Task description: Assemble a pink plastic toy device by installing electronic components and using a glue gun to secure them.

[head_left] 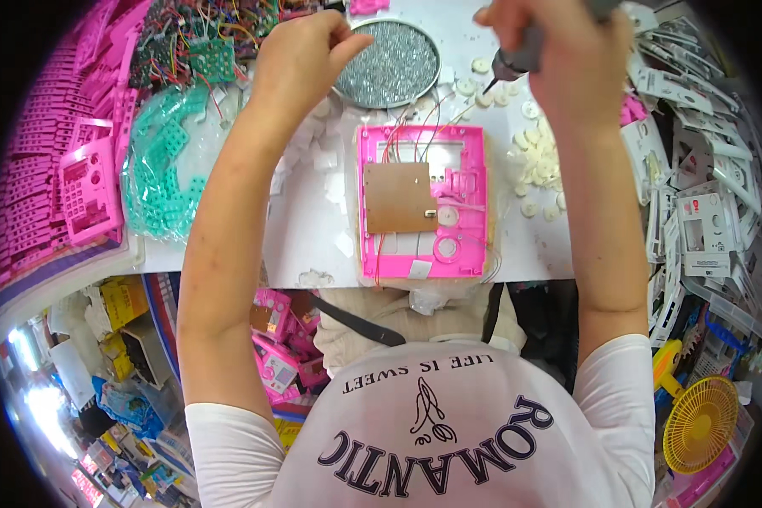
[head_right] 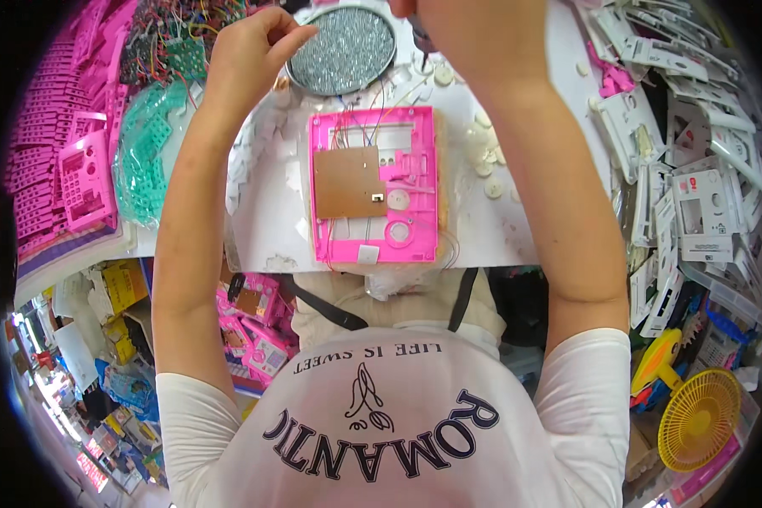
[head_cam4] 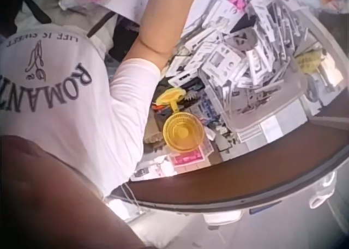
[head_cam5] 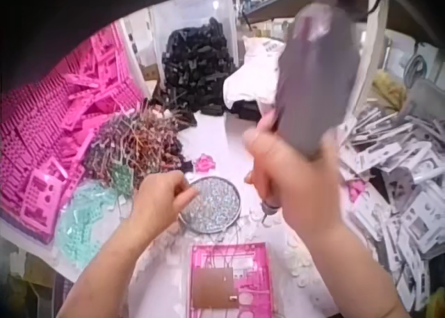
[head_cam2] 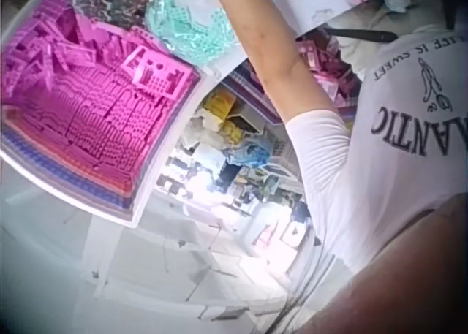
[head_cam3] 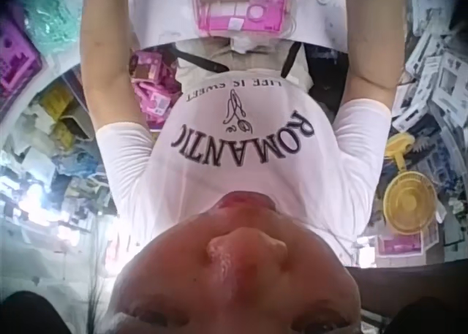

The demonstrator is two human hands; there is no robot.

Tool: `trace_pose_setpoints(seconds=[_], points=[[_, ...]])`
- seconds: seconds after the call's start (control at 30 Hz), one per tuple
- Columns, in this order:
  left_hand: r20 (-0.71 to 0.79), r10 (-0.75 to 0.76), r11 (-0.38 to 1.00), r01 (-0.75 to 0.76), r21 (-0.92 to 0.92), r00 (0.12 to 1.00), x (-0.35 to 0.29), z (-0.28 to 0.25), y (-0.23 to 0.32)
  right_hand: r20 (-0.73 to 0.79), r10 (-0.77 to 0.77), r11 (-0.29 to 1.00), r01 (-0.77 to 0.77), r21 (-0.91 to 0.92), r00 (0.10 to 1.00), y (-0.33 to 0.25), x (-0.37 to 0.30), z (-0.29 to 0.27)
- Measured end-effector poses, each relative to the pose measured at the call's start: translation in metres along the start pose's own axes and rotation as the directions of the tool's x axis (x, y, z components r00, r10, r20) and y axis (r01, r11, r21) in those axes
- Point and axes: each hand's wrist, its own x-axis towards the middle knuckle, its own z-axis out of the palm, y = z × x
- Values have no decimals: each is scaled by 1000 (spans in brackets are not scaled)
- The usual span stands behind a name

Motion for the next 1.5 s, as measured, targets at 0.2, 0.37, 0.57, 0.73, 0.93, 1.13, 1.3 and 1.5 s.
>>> trace_pose_setpoints(seconds=[0.2,0.37,0.57,0.73,0.93,1.13,1.3,1.5], points=[[-248,90,792,-220,-569,965,19,-11,47,-70,40,976,-54,-210,997,52,16,-4],[-320,63,536,-302,-788,945,17,-34,124,-17,-34,985,31,-169,999,38,6,6],[-374,-92,579,-256,-774,923,18,-35,140,-15,-165,981,162,-108,986,38,1,15],[-502,20,633,-399,-664,865,-3,-33,130,68,-322,918,329,-223,944,46,-15,15],[-161,328,896,-361,-258,931,-112,-28,58,256,64,892,-170,419,964,26,-58,-4],[205,237,972,-232,-45,950,-180,-5,57,343,53,970,-130,206,938,49,-84,5],[221,216,976,-203,-81,951,-181,-2,57,338,84,957,-170,234,937,52,-86,8],[190,198,979,-186,-80,962,-184,0,55,350,76,936,-188,296,934,49,-84,18]])
